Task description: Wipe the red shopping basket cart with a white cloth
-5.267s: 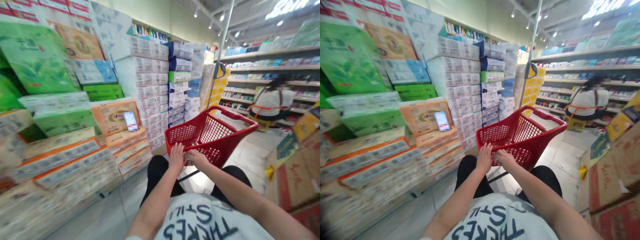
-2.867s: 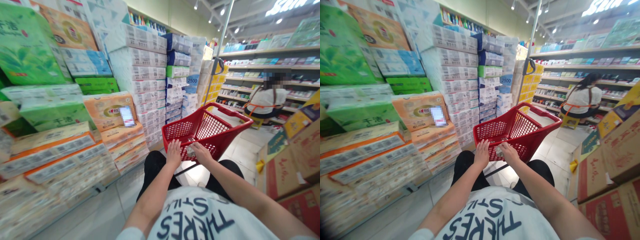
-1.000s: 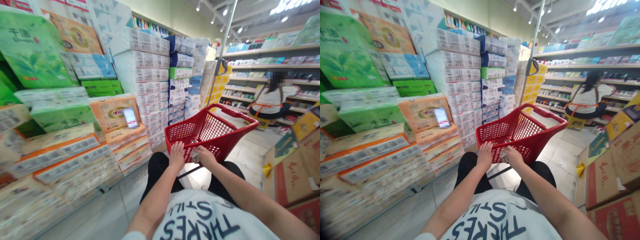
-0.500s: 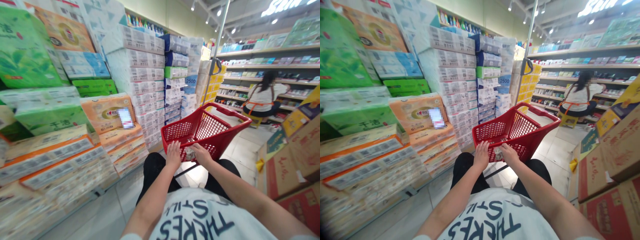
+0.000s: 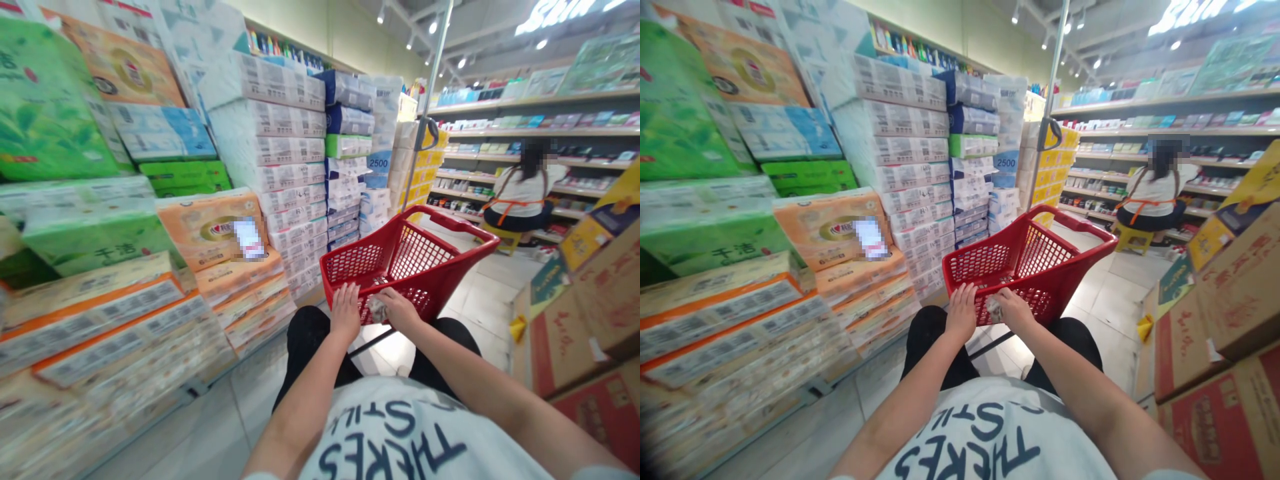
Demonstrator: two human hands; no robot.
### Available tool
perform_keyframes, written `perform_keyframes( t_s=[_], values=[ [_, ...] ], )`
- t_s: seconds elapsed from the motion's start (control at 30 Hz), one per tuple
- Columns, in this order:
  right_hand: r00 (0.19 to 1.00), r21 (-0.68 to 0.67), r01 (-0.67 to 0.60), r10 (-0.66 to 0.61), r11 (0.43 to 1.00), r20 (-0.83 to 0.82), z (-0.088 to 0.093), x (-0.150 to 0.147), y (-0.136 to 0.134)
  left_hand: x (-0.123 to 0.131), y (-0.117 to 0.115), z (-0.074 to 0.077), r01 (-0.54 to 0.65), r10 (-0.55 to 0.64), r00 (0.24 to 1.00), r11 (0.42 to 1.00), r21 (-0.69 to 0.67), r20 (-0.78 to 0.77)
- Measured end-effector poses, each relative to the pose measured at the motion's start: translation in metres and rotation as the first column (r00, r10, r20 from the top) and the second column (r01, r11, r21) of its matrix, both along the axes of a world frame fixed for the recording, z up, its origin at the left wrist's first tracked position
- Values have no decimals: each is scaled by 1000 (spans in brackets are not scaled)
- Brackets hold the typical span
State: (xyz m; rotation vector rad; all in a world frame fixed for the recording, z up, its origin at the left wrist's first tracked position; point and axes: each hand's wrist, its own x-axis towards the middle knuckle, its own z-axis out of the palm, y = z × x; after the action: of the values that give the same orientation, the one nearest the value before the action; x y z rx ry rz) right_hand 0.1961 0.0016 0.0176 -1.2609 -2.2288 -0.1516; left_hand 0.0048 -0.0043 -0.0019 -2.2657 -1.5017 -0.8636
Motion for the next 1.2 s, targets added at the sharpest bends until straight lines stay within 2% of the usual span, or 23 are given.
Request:
perform_keyframes(
  t_s=[0.63,0.9,1.07,1.2],
  values=[
    [998,9,15,-15,1000,67,18,-12,2,-2,0,0,2,-3,1000,1000,-14,-17],
    [994,-5,-7,8,1000,107,13,-5,-2,-1,0,-1,-6,5,1000,1000,-8,-19],
    [997,23,-11,9,1000,83,17,-4,-2,-2,0,0,3,-3,1000,1000,-5,-21],
    [995,-4,5,-5,1000,96,16,-4,-3,-1,-1,1,0,0,1000,1000,5,-16]
  ],
)
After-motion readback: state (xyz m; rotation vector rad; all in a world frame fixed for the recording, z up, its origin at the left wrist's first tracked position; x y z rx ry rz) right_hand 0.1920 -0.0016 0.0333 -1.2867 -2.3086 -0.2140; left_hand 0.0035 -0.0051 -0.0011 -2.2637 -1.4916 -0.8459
